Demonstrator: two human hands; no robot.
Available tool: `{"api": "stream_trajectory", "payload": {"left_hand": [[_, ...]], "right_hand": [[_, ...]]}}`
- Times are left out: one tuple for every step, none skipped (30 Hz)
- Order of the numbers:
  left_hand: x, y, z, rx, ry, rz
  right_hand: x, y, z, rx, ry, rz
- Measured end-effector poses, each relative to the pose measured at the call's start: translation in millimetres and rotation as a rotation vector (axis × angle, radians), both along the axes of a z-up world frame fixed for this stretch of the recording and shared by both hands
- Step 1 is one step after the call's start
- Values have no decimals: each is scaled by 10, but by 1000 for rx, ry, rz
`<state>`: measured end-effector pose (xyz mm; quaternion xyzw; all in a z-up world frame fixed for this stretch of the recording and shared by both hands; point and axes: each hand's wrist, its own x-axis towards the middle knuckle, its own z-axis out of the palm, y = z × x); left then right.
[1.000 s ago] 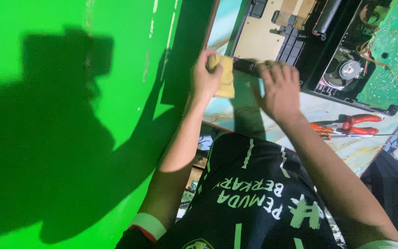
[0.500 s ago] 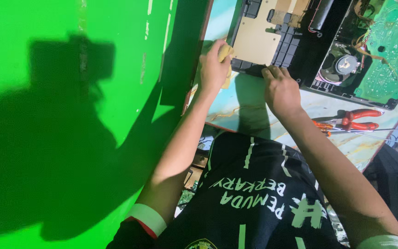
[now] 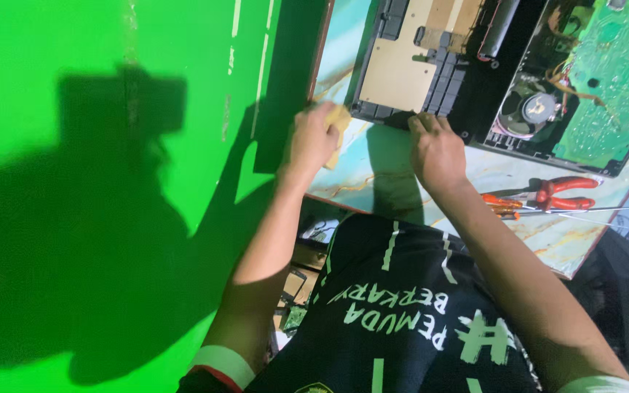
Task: The person wipes internal electronic components with a sponge, then moves small parts around on a table and picks up an item from the floor.
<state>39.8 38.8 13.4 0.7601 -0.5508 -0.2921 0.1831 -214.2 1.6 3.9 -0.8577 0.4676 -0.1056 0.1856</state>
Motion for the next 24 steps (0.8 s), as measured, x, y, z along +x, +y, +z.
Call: {"api": "stream_trajectory", "payload": {"left_hand": [[-2, -32, 46, -27, 40, 63], [-37, -79, 80, -56, 81, 123], [-90, -124, 105, -84, 123, 183], [-163, -185, 111, -175, 84, 164], [-229, -248, 110, -267, 45, 144], [-289, -285, 108, -354, 4, 125], [-323, -308, 109, -355, -2, 103], [-346, -340, 106, -360, -7, 81], [-357, -359, 107, -364, -12, 58], [-331, -364, 119, -236, 55, 59], [-293, -362, 139, -107, 121, 59], [-243, -329, 172, 25, 185, 64], [-178, -313, 211, 135, 173, 31], [-121, -353, 248, 236, 163, -9], [-59, -392, 282, 336, 152, -49], [-18, -439, 291, 286, 124, -33], [19, -489, 283, 235, 97, -18], [54, -509, 265, 188, 65, 5], [47, -536, 216, 14, 102, 41], [21, -528, 150, -153, 137, 72], [-20, -505, 69, -320, 172, 102], [-80, -489, -26, -351, 145, 97], [-157, -437, -117, -381, 119, 91], [-211, -355, -181, -407, 90, 85]], "right_hand": [[7, 19, -8, 5, 1, 0], [2, 36, -10, 8, 4, -3], [-3, 53, -14, 12, 7, -5], [-5, 44, -20, 10, 15, -8], [-5, 36, -27, 9, 23, -11], [-3, 36, -30, 12, 30, -11], [-2, 38, -32, 8, 43, -9], [-3, 27, -38, 1, 56, -8], [-6, 21, -42, -6, 69, -7], [-8, 36, -45, -3, 56, -9], [-10, 60, -46, 0, 42, -11], [-18, 96, -42, 5, 28, -6], [-22, 147, -31, 19, 38, 10], [-39, 150, -17, 22, 51, 20], [-52, 149, -2, 26, 64, 30], [-70, 152, 10, 13, 63, 35], [-86, 147, 18, 1, 63, 41], [-78, 154, 25, -8, 57, 52], [-77, 149, 28, -1, 43, 50], [-70, 175, 31, 13, 28, 44], [-66, 200, 31, 28, 13, 38], [-68, 184, 27, 29, 19, 35], [-69, 176, 26, 31, 24, 32], [-62, 181, 31, 37, 27, 29]]}}
